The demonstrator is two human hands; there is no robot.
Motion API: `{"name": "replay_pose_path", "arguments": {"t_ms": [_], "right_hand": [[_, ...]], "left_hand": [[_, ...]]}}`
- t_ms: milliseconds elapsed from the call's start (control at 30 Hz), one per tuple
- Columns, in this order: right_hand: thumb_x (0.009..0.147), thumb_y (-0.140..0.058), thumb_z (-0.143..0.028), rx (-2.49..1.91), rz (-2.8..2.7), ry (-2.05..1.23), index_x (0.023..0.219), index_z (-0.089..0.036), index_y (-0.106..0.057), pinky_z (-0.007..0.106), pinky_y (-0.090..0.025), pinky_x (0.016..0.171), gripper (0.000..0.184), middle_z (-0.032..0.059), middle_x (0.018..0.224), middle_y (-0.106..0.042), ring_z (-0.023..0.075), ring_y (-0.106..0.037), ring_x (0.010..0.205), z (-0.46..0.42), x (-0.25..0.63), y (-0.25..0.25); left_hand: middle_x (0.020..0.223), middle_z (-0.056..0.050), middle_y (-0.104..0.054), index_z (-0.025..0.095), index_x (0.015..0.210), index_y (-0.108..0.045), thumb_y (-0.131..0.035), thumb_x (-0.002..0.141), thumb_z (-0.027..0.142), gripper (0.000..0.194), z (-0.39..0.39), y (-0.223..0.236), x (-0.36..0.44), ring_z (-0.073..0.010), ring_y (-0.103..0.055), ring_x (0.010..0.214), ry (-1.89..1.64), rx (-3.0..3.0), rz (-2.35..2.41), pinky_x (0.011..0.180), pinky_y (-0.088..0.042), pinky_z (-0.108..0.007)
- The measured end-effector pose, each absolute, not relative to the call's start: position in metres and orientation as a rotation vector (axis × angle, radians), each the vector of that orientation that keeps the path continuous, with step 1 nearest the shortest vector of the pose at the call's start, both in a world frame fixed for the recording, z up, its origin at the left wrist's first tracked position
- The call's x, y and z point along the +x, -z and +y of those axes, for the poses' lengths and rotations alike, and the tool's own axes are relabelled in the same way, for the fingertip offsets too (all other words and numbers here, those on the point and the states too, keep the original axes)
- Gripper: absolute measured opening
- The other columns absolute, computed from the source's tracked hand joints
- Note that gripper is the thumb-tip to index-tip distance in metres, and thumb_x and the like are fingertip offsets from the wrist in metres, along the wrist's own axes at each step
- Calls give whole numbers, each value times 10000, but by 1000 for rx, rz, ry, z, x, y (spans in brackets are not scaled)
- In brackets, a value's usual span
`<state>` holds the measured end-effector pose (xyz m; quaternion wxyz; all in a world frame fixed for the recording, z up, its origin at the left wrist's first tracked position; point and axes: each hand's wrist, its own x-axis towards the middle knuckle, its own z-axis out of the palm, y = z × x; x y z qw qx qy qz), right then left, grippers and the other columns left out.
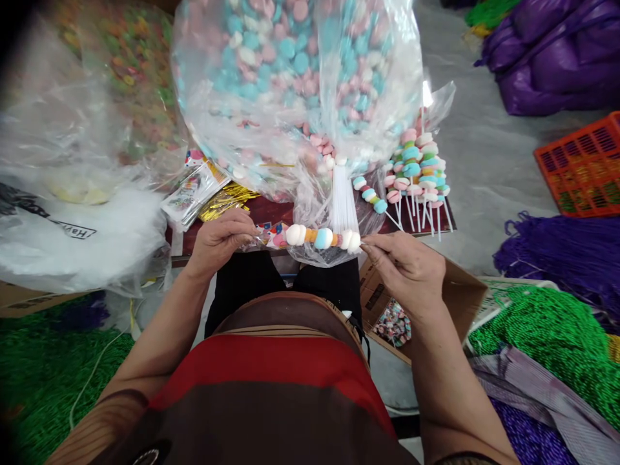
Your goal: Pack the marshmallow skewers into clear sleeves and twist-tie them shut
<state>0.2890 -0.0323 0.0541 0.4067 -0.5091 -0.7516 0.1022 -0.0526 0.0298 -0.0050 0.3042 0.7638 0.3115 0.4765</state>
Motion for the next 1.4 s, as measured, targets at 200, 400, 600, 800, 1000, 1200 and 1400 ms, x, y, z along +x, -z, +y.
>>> {"name": "replay_pose_path", "arguments": {"t_ms": [200,400,600,800,1000,1200,1400], "right_hand": [[890,-732,-147,-1264,-1973,-120,947,-261,-785,318,-604,695,138,35,897,-797,182,-748,774,-31,296,-51],[922,-712,-220,-1369,-1983,-188,963,-317,-800,350,-561,668,138,14,830,-771,188,-706,716,-32,300,-46],[956,-675,-295,-1331,-2115,-181,943,-297,-782,361,-506,664,107,4,704,-725,182,-640,627,-27,304,-35],[959,-654,-238,-1304,-2139,-162,987,-272,-749,353,-518,686,105,13,739,-707,193,-659,708,-26,295,-33],[923,-703,-230,-1396,-1976,-226,940,-286,-752,353,-543,677,77,24,845,-742,200,-697,770,-27,292,-28],[905,-732,-227,-1409,-1894,-258,904,-301,-749,347,-564,650,76,12,836,-720,203,-703,789,-23,290,-27],[914,-725,-269,-1387,-1894,-353,890,-287,-769,332,-547,637,53,14,811,-733,189,-680,726,-20,289,-27]], "left_hand": [[796,-27,-752,244,948,-810,-711,933,362,155,33,7,-51,-138,-649,793,-1230,2164,831,822,-515,-312],[789,-31,-752,249,897,-803,-649,956,464,271,33,1,-49,-155,-646,780,-1059,2216,906,916,-509,-369],[767,-27,-725,247,903,-794,-664,952,436,234,35,-2,-50,-162,-621,760,-1095,2235,1011,795,-488,-350],[749,-17,-703,241,919,-788,-676,953,385,185,34,-2,-52,-154,-601,733,-1153,2324,1020,764,-464,-339],[753,-12,-713,256,921,-787,-652,965,415,213,35,-5,-51,-154,-612,732,-1146,2345,1056,796,-484,-353],[719,4,-701,270,914,-792,-660,962,403,194,36,-1,-51,-148,-607,719,-1196,2506,1061,825,-492,-357],[736,-2,-713,254,935,-781,-644,973,403,205,36,-2,-52,-151,-619,728,-1173,2495,1092,853,-499,-364]]}}
